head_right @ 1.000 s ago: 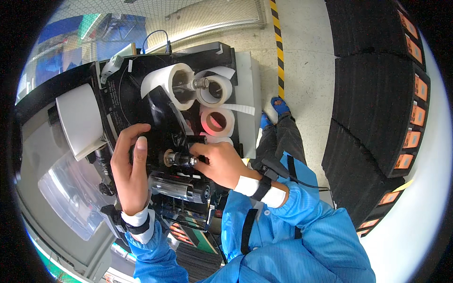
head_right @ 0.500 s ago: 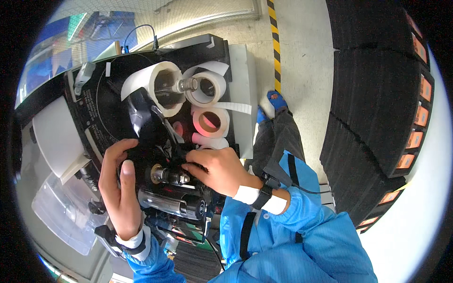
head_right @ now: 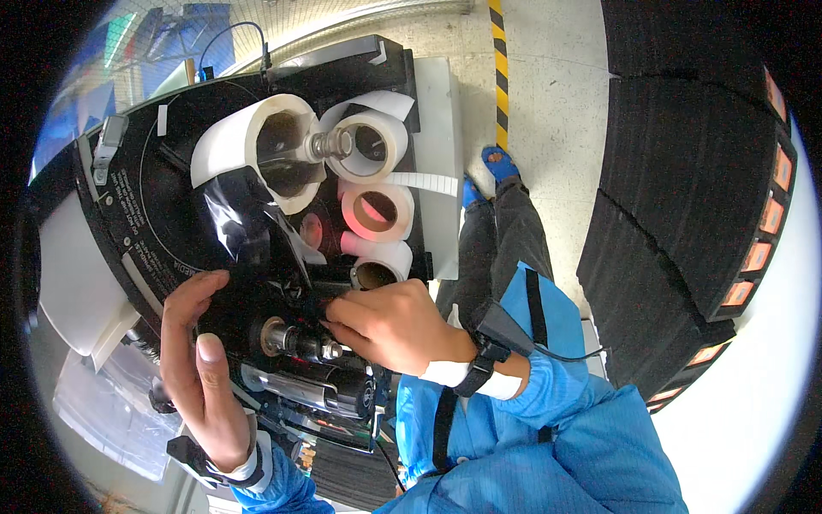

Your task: Replacing or adjusting the thermal transfer ribbon and label roll in an industrial label printer.

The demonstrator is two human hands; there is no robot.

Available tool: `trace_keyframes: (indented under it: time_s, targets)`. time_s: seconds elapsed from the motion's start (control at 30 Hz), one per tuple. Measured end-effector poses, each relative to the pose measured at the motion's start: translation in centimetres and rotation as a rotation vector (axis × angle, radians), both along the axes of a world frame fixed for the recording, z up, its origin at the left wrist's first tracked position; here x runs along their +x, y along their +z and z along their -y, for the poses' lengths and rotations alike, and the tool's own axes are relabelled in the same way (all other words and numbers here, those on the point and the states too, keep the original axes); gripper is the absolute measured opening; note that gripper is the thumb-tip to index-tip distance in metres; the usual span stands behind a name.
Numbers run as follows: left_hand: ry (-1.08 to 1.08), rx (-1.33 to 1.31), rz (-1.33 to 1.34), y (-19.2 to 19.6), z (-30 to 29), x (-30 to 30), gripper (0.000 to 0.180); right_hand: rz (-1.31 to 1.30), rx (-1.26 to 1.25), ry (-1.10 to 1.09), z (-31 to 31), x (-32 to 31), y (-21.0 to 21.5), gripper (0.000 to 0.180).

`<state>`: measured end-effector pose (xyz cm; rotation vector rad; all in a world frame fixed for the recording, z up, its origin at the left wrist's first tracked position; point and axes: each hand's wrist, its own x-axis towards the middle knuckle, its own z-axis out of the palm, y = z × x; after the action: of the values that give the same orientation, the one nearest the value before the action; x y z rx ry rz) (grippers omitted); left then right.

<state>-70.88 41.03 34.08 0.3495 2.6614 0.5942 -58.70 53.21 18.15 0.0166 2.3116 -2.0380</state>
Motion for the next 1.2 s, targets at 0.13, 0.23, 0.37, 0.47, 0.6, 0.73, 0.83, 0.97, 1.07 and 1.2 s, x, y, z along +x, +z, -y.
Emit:
trace_keyframes:
  time_s: [0.13,0.23,0.37,0.47,0.6,0.73,0.83,0.97,1.07,1.2]
  targets:
    - [-0.014,-0.002,0.004,0.3,0.3,-0.1,0.059,-0.023,0.03,0.044,-0.1,0.2,0.2,0.015]
    - [-0.018,0.005,0.014,0.1,0.2,0.0,0.06,-0.027,0.028,0.031,-0.3,0.3,0.2,0.016]
    - [-0.029,0.015,0.023,0.2,0.3,-0.1,0.059,-0.039,0.052,0.043,-0.4,0.4,0.3,0.016]
    - [-0.036,0.015,0.024,0.3,0.3,-0.2,0.058,-0.035,0.058,0.039,-0.6,0.4,0.6,0.016]
    - [-0.032,0.039,0.032,0.4,0.2,-0.3,0.056,-0.004,0.035,0.069,-0.8,0.7,1.0,0.018]
    - [-0.036,0.047,0.039,0.4,0.3,-0.3,0.054,0.042,0.037,0.12,-0.9,0.7,1.3,0.023]
    - [-0.04,0.064,0.036,0.4,0.3,-0.3,0.052,0.037,0.039,0.102,-0.8,0.6,1.1,0.038]
    - [-0.036,0.07,0.03,0.4,0.5,-0.3,0.047,0.063,0.083,0.119,-0.6,0.4,1.2,0.033]
    - [-0.039,0.057,0.05,0.5,0.2,-0.5,0.045,0.06,0.116,0.108,-0.7,0.1,1.5,0.039]
    - [-0.03,0.088,0.044,0.5,0.4,-0.4,0.044,0.071,0.159,0.141,-1.0,-0.7,2.1,0.04]
